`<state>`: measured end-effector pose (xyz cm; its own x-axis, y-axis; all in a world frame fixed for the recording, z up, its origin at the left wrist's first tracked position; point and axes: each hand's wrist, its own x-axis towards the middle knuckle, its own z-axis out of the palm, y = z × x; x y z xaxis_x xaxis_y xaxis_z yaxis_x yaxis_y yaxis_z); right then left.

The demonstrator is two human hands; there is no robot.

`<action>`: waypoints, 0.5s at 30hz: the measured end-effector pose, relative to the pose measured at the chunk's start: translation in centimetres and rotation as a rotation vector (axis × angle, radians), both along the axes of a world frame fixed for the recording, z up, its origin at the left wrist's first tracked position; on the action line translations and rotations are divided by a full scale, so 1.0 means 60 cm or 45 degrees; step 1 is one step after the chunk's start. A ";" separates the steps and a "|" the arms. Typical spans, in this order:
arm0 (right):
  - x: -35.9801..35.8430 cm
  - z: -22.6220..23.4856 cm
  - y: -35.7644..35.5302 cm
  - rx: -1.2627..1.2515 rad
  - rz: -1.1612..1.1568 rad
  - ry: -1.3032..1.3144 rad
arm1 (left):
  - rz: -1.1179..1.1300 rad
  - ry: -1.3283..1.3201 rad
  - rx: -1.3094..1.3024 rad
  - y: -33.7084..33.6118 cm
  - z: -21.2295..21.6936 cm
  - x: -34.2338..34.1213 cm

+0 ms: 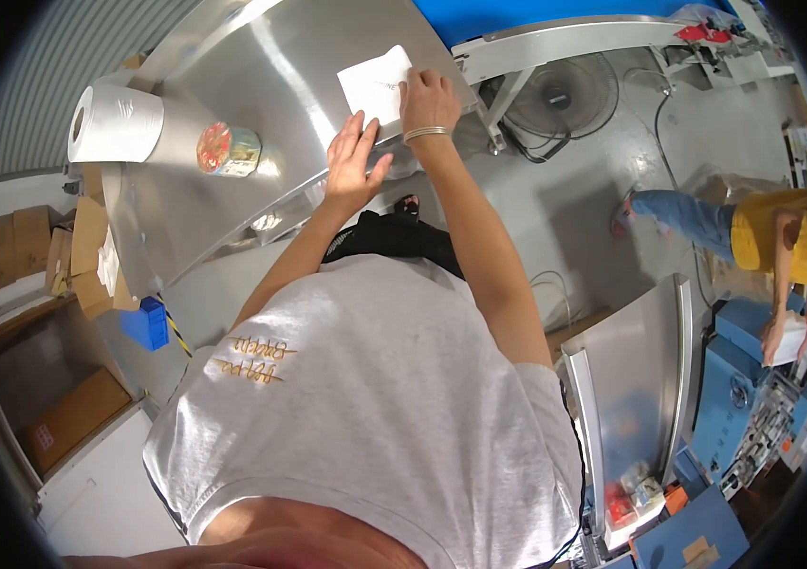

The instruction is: Sorting and packing square paper products from a conveyor belt into cardboard boxes.

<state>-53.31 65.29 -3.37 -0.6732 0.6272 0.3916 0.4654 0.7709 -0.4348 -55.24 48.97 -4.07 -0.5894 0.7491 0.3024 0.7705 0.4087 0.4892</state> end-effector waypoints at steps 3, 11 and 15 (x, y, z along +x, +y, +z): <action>0.001 -0.006 -0.001 0.114 0.017 0.038 | -0.004 0.043 0.027 -0.002 -0.002 0.000; 0.004 0.010 -0.004 0.039 0.047 0.212 | -0.016 0.108 0.055 -0.002 -0.008 0.002; 0.003 0.004 0.001 0.172 0.095 0.196 | -0.019 0.122 0.068 0.003 -0.002 0.003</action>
<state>-53.16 65.33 -3.13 -0.6416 0.5130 0.5703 0.3411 0.8567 -0.3869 -55.04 49.15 -4.17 -0.5448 0.7389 0.3965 0.8206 0.3725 0.4333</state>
